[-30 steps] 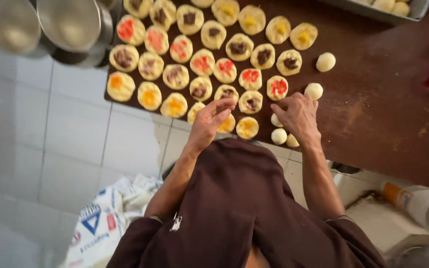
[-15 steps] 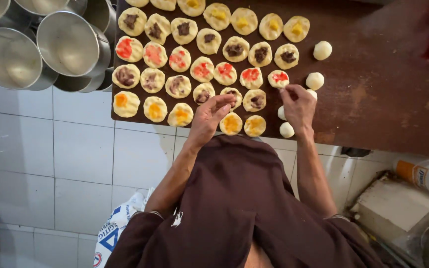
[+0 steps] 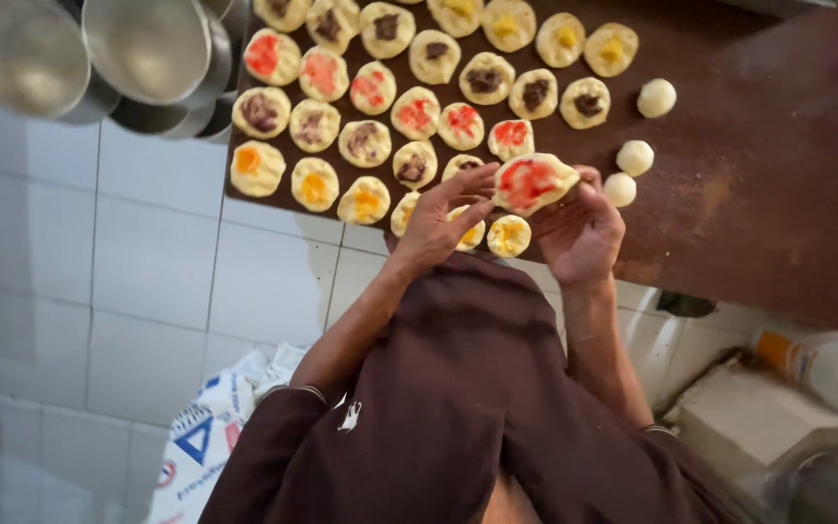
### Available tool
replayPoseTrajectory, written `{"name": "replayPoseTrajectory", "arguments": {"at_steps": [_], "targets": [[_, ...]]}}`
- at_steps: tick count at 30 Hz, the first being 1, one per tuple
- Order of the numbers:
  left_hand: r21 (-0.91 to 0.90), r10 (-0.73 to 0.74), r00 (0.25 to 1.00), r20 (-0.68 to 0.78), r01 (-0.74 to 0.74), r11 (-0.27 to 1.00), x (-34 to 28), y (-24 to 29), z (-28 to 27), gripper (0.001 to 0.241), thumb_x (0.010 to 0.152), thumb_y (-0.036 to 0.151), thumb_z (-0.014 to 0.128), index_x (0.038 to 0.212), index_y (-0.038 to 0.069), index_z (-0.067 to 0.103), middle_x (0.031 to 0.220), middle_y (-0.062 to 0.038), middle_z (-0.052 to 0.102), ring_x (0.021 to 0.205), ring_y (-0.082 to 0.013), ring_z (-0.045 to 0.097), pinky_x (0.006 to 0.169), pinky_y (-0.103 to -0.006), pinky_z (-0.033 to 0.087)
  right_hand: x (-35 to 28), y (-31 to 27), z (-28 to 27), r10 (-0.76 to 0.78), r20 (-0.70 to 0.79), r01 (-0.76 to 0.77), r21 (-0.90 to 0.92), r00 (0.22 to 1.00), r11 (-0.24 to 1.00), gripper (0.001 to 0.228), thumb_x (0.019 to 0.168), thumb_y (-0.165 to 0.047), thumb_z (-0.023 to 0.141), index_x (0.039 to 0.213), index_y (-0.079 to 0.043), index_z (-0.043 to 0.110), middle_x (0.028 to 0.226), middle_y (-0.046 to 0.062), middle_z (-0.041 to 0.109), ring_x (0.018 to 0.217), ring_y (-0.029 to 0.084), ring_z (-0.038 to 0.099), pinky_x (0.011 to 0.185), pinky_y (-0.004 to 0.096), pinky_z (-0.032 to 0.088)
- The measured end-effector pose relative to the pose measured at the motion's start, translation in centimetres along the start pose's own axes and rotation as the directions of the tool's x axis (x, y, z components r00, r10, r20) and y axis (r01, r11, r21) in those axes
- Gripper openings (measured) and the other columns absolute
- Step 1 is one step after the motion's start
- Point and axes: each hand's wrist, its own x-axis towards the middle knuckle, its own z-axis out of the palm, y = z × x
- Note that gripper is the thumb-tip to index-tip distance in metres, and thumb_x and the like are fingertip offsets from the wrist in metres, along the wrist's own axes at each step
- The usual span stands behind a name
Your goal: Manually shaping and rolling dough balls with various fillings on a kitchen table.
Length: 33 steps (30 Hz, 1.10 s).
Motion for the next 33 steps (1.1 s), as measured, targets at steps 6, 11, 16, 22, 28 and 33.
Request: {"name": "replayPoseTrajectory", "arguments": {"at_steps": [6, 11, 16, 22, 28, 33], "targets": [[-0.27, 0.15, 0.978, -0.147, -0.186, 0.945, -1.4, -3.3, 0.0, 0.049, 0.101, 0.001, 0.073, 0.148, 0.002, 0.058, 0.147, -0.012, 0.062, 0.132, -0.0201, 0.063, 0.114, -0.037, 0.054, 0.8, 2.7, 3.3, 0.103, 0.101, -0.065, -0.328, 0.99, 0.942, 0.051, 0.09, 0.012, 0.067, 0.134, -0.007, 0.051, 0.126, 0.01, 0.069, 0.116, 0.021, 0.07, 0.098, 0.038, 0.061], [-0.376, 0.202, 0.922, -0.331, -0.325, 0.868, -2.2, -1.7, -0.3, 0.045, 0.102, 0.0, 0.074, 0.144, -0.001, 0.059, 0.14, -0.013, 0.066, 0.129, -0.0228, 0.065, 0.113, -0.0375, 0.055, 0.4, 5.2, 2.1, 0.048, 0.226, 0.134, -0.721, 0.973, 0.679, 0.053, 0.099, 0.007, 0.076, 0.143, -0.004, 0.049, 0.122, 0.01, 0.069, 0.115, 0.022, 0.07, 0.101, 0.036, 0.061], [-0.635, -0.001, 0.884, -0.467, -0.335, 0.697, -2.9, -0.8, -0.4, 0.036, 0.101, -0.004, 0.066, 0.136, -0.001, 0.056, 0.128, -0.012, 0.067, 0.114, -0.0211, 0.068, 0.098, -0.0358, 0.059, -0.5, 6.2, 4.9, -0.033, 0.584, 0.584, -0.803, 0.811, 0.118, 0.044, 0.088, 0.01, 0.083, 0.129, -0.003, 0.07, 0.109, 0.008, 0.069, 0.094, 0.018, 0.068, 0.08, 0.027, 0.056], [-0.559, 0.104, 0.887, -0.449, -0.369, 0.743, -4.0, -1.4, -2.3, 0.039, 0.098, -0.013, 0.056, 0.135, -0.002, 0.062, 0.129, -0.013, 0.068, 0.118, -0.0199, 0.068, 0.103, -0.0336, 0.058, 0.6, 5.6, 5.1, 0.033, 0.655, 0.654, -0.756, 0.755, 0.026, 0.048, 0.089, -0.007, 0.09, 0.131, -0.016, 0.069, 0.107, 0.005, 0.056, 0.084, 0.012, 0.06, 0.07, 0.021, 0.057], [-0.415, 0.315, 0.919, -0.237, -0.389, 0.823, -5.3, 1.0, -3.2, 0.048, 0.09, -0.006, 0.049, 0.134, -0.004, 0.069, 0.138, -0.014, 0.063, 0.133, -0.0198, 0.06, 0.119, -0.0333, 0.048, 1.9, 5.1, 5.2, 0.174, 0.518, 0.476, -0.848, 0.838, 0.234, 0.066, 0.089, -0.021, 0.089, 0.146, -0.009, 0.06, 0.118, 0.002, 0.063, 0.088, 0.004, 0.064, 0.073, 0.018, 0.061], [-0.572, 0.307, 0.94, -0.146, -0.334, 0.749, -4.9, 0.6, -3.2, 0.049, 0.091, -0.002, 0.059, 0.139, 0.0, 0.064, 0.139, -0.01, 0.063, 0.131, -0.0202, 0.062, 0.116, -0.0343, 0.05, 1.2, 5.1, 5.3, 0.092, 0.542, 0.508, -0.825, 0.836, 0.247, 0.054, 0.086, -0.013, 0.09, 0.135, -0.009, 0.068, 0.109, 0.003, 0.064, 0.082, 0.006, 0.058, 0.065, 0.019, 0.052]]}}
